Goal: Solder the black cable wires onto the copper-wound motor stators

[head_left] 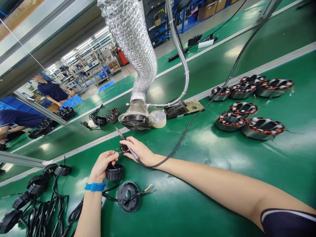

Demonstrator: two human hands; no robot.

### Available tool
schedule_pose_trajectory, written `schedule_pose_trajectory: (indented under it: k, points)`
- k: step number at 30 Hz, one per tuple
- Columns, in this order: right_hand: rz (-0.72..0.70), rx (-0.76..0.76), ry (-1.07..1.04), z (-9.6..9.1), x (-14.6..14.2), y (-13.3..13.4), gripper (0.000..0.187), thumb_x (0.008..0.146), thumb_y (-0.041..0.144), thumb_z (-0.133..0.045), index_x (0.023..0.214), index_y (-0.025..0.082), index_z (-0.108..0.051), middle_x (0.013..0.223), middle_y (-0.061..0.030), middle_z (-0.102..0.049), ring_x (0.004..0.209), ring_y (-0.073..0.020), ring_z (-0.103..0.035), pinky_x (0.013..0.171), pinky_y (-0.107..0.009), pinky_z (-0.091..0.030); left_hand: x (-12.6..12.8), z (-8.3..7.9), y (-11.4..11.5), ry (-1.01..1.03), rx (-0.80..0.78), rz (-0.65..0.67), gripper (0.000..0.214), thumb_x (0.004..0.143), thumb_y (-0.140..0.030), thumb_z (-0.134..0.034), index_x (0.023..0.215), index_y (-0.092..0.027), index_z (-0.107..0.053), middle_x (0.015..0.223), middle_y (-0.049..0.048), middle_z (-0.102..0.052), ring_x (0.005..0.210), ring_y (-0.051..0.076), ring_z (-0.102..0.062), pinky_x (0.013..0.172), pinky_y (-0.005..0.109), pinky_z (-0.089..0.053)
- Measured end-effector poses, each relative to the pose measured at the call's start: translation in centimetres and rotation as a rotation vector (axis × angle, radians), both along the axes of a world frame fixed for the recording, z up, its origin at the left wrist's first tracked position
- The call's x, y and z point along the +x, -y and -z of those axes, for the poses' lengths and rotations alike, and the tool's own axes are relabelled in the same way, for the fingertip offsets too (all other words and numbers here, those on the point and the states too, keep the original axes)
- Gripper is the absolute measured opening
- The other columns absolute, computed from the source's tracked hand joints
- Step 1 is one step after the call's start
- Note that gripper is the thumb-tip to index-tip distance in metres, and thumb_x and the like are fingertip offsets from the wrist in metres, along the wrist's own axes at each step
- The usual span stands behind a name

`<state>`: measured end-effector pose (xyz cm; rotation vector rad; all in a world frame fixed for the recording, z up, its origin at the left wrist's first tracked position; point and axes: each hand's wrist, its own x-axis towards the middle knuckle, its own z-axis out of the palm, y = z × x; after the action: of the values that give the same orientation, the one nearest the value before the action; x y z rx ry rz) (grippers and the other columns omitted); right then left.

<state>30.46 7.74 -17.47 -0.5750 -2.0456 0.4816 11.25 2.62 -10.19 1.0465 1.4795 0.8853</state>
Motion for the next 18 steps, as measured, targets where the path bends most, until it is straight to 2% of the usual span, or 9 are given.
schedule_pose_trajectory:
  k: [3,5,8,12,18]
  points:
    - [-0.008,0.006,-0.008,-0.08,0.05,0.00,0.056,0.087,0.017,-0.066,0.137,0.021,-0.042,0.117,-0.0121,-0.051,0.103,-0.0230,-0.056,0.089,-0.038,-0.052,0.36,0.03,-0.09,-0.002,0.006,0.052,0.042,0.063,-0.043,-0.084,0.058,-0.015,-0.052,0.047,-0.0057,-0.046,0.044,0.005,-0.036,0.047,0.020,-0.025]
    - [-0.008,0.005,-0.013,-0.15,0.06,0.02,0.057,0.087,0.017,-0.065,0.138,0.023,-0.042,0.117,-0.0114,-0.051,0.102,-0.0229,-0.057,0.089,-0.038,-0.053,0.65,0.07,-0.16,-0.010,0.003,0.065,0.042,0.066,-0.047,-0.082,0.062,-0.014,-0.056,0.045,-0.0070,-0.042,0.042,0.004,-0.032,0.045,0.020,-0.021]
    - [-0.007,0.004,-0.011,-0.25,0.05,0.08,0.057,0.087,0.017,-0.066,0.138,0.022,-0.042,0.116,-0.0116,-0.051,0.101,-0.0229,-0.057,0.088,-0.039,-0.053,0.97,0.15,-0.25,-0.032,0.001,0.058,0.046,0.066,-0.054,-0.080,0.068,-0.012,-0.061,0.045,-0.0087,-0.038,0.040,0.003,-0.029,0.044,0.020,-0.017]
    - [-0.012,0.000,-0.002,-0.26,0.03,0.10,0.056,0.087,0.017,-0.066,0.138,0.023,-0.042,0.116,-0.0112,-0.051,0.102,-0.0230,-0.057,0.089,-0.038,-0.053,0.89,0.28,-0.22,-0.052,0.003,0.005,0.050,0.064,-0.058,-0.080,0.069,-0.011,-0.063,0.043,-0.0086,-0.038,0.039,0.003,-0.030,0.043,0.020,-0.019]
    - [-0.014,0.003,-0.002,-0.02,0.03,0.03,0.053,0.089,0.020,-0.064,0.138,0.021,-0.041,0.118,-0.0119,-0.050,0.103,-0.0226,-0.056,0.090,-0.037,-0.052,0.49,0.46,-0.14,0.022,0.031,0.017,0.040,0.065,-0.044,-0.083,0.064,-0.014,-0.056,0.048,-0.0070,-0.044,0.042,0.004,-0.036,0.045,0.019,-0.024]
